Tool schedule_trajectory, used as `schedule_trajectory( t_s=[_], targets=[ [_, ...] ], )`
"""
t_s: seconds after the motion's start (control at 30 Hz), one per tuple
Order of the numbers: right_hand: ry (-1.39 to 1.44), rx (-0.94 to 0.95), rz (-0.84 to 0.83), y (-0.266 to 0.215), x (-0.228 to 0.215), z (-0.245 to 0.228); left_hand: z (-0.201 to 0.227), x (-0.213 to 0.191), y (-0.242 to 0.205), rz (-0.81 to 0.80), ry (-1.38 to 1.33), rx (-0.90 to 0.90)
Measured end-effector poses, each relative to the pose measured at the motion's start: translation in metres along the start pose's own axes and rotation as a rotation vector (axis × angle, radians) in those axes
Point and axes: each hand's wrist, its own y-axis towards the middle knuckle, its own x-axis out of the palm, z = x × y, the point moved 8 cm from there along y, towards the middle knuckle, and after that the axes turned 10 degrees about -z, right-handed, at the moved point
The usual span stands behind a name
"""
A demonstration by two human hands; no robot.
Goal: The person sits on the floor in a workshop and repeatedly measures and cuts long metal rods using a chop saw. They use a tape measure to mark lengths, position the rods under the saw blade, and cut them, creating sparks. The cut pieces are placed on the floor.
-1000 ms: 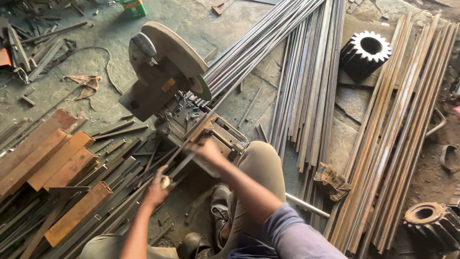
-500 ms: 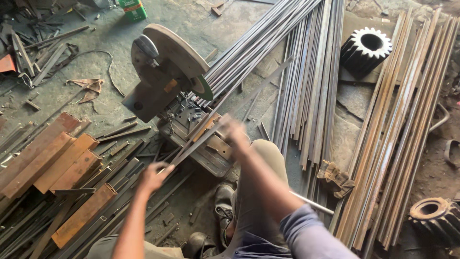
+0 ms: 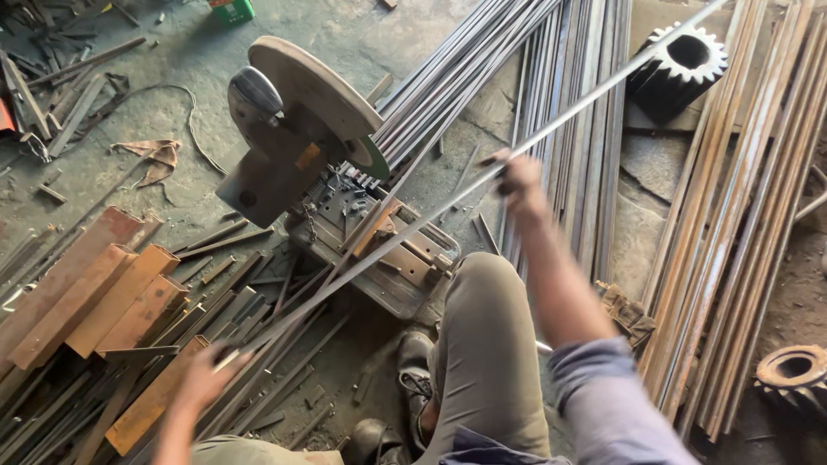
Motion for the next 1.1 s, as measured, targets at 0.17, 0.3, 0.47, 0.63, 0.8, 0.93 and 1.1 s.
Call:
schedule_trajectory(
  t_s=[0.17,0.3,0.47,0.63,0.8,0.93,1.1],
  targets=[
    [0.103,0.064,0.136,0.087,-0.118,-0.069,-0.110,-0.038,-0.069,0.027,-0.089,-0.114],
    [0.007,0.113,0.090,0.123,-0.135,-0.072,-0.079,-0.007,-0.035,-0.037,-0.014,-0.253],
    [0.148,-0.131,0.025,0.184,-0.078,-0.008,-0.063,0.005,-0.009,-0.101,0.033,-0.067],
    [0.078,-0.118,0.107,0.182,-0.032,0.089,0.056,0.105,0.068,-0.113,-0.171,0.340],
    [0.078,-0.058,0.166,0.163,-0.006,0.140,0.145,0.190,0.108,-0.001,-0.296,0.253],
    [0.011,-0.044,0.113,0.163,-0.004,0.143,0.191,0.213,0.107,0.065,-0.245,0.111],
    [0.070,-0.005,-0.004,0.163,-0.005,0.151,0.244,0.226,0.102,0.063,-0.240,0.101]
  ],
)
